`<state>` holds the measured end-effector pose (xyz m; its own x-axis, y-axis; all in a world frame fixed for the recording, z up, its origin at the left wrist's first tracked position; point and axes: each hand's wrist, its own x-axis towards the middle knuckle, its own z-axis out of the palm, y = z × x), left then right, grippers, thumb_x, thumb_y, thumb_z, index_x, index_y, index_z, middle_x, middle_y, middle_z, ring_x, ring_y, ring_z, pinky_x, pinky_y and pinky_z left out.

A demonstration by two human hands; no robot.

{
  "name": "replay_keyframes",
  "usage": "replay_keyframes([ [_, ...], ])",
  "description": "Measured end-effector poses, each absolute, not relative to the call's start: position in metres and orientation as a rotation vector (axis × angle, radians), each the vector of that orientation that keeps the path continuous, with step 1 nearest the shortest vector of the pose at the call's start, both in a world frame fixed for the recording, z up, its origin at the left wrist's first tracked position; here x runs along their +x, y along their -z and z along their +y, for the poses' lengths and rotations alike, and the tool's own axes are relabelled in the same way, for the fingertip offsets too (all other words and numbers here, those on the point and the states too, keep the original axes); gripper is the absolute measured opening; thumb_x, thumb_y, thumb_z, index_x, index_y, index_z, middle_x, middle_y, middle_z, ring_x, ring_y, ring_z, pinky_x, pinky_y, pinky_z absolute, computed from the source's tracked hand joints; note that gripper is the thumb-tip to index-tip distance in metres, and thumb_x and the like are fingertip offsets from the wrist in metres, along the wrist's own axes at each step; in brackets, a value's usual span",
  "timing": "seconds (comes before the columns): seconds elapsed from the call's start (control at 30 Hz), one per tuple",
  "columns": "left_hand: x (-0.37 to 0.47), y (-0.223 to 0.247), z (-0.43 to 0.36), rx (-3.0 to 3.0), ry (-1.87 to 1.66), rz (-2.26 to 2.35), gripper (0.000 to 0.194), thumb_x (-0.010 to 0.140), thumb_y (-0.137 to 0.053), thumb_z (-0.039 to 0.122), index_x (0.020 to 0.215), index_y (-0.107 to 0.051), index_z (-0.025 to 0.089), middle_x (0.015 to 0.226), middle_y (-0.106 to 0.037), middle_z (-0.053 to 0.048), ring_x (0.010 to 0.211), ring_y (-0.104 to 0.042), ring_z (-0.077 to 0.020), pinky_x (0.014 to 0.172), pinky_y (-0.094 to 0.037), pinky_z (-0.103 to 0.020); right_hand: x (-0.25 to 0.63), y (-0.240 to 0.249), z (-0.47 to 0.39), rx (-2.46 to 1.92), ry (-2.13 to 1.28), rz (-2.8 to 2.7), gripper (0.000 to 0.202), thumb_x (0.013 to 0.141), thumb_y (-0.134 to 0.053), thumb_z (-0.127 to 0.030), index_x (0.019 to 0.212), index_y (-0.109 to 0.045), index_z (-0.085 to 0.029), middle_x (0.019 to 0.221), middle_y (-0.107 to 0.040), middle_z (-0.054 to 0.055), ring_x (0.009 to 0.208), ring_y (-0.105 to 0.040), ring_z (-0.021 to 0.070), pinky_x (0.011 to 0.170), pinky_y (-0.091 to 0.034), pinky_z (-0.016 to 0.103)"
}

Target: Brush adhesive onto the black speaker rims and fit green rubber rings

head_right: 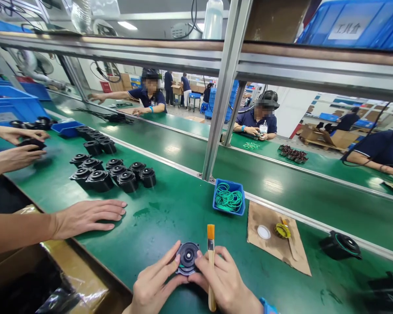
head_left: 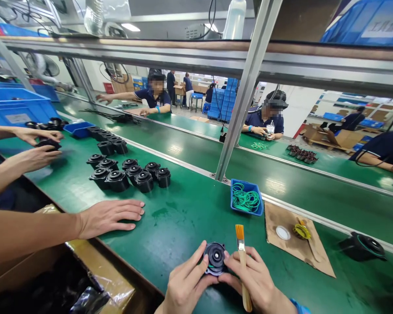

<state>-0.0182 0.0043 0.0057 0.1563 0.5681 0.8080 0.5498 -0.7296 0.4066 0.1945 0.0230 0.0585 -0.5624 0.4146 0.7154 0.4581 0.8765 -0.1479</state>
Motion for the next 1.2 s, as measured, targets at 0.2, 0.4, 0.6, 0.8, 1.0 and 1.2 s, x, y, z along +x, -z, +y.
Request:
replay_keyframes([
  [0.2, -0.008, 0.004, -0.006, 2.46, -1.741, 1.219, 0.044, 0.08, -0.066, -0.005, 0.119, -0.064, 0.016, 0.137, -0.06, -0.019, 0.107, -0.073, -0.0289, 0.078, -0.066, -0.03, 0.196, -0.074, 0.014, -0.525, 0.156, -2.333, 0.028, 0.103, -0.039, -0.009, 0.121, -0.06, -0.006, 0.093, -0.078, 0.014, 0.086, -0.075, 0.0199, 0.085, -0.057, 0.035],
  [0.4, -0.004, 0.0, -0.008, 2.482, -1.74, 1.248, 0.034, 0.081, -0.063, -0.005, 0.107, -0.067, 0.018, 0.131, -0.067, -0.019, 0.108, -0.073, -0.028, 0.079, -0.065, -0.03, 0.196, -0.083, 0.006, -0.472, 0.149, -2.428, 0.037, 0.105, -0.028, -0.01, 0.114, -0.064, -0.009, 0.098, -0.078, 0.014, 0.089, -0.074, 0.0195, 0.091, -0.055, 0.032],
  [0.6, -0.011, -0.012, -0.002, 2.02, -1.583, 1.395, 0.049, 0.078, -0.077, 0.021, 0.122, -0.056, 0.022, 0.123, -0.069, -0.014, 0.11, -0.071, -0.0279, 0.092, -0.061, -0.041, 0.194, -0.078, 0.011, -0.751, -0.55, -2.003, 0.024, 0.105, -0.041, -0.029, 0.118, -0.059, -0.022, 0.091, -0.075, 0.008, 0.085, -0.071, 0.018, 0.077, -0.058, 0.026],
  [0.8, -0.01, -0.017, 0.005, 1.783, -1.136, 1.397, 0.069, 0.067, -0.082, 0.017, 0.129, -0.053, 0.022, 0.122, -0.072, -0.009, 0.112, -0.07, -0.0278, 0.099, -0.056, -0.046, 0.206, -0.101, 0.018, -0.986, -1.101, -1.5, 0.057, 0.103, -0.03, -0.059, 0.135, -0.052, -0.018, 0.053, -0.06, -0.002, 0.042, -0.042, 0.0121, 0.041, -0.035, 0.022],
  [1.0, -0.007, -0.024, 0.004, 1.629, -1.197, 1.443, 0.059, 0.057, -0.087, 0.018, 0.109, -0.061, 0.023, 0.105, -0.077, -0.003, 0.097, -0.073, -0.0265, 0.089, -0.06, -0.043, 0.212, -0.11, 0.016, -1.198, -1.028, -1.264, 0.056, 0.095, -0.043, -0.068, 0.088, -0.067, -0.018, 0.054, -0.056, 0.0, 0.049, -0.044, 0.011, 0.047, -0.037, 0.022],
  [1.2, -0.007, -0.025, 0.006, 1.619, -1.21, 1.436, 0.059, 0.054, -0.088, 0.015, 0.106, -0.061, 0.024, 0.101, -0.078, -0.003, 0.092, -0.074, -0.0261, 0.086, -0.061, -0.043, 0.213, -0.105, 0.012, -1.133, -1.364, -1.193, 0.048, 0.089, -0.06, -0.065, 0.082, -0.057, -0.018, 0.054, -0.063, 0.001, 0.042, -0.051, 0.0097, 0.041, -0.039, 0.019],
])
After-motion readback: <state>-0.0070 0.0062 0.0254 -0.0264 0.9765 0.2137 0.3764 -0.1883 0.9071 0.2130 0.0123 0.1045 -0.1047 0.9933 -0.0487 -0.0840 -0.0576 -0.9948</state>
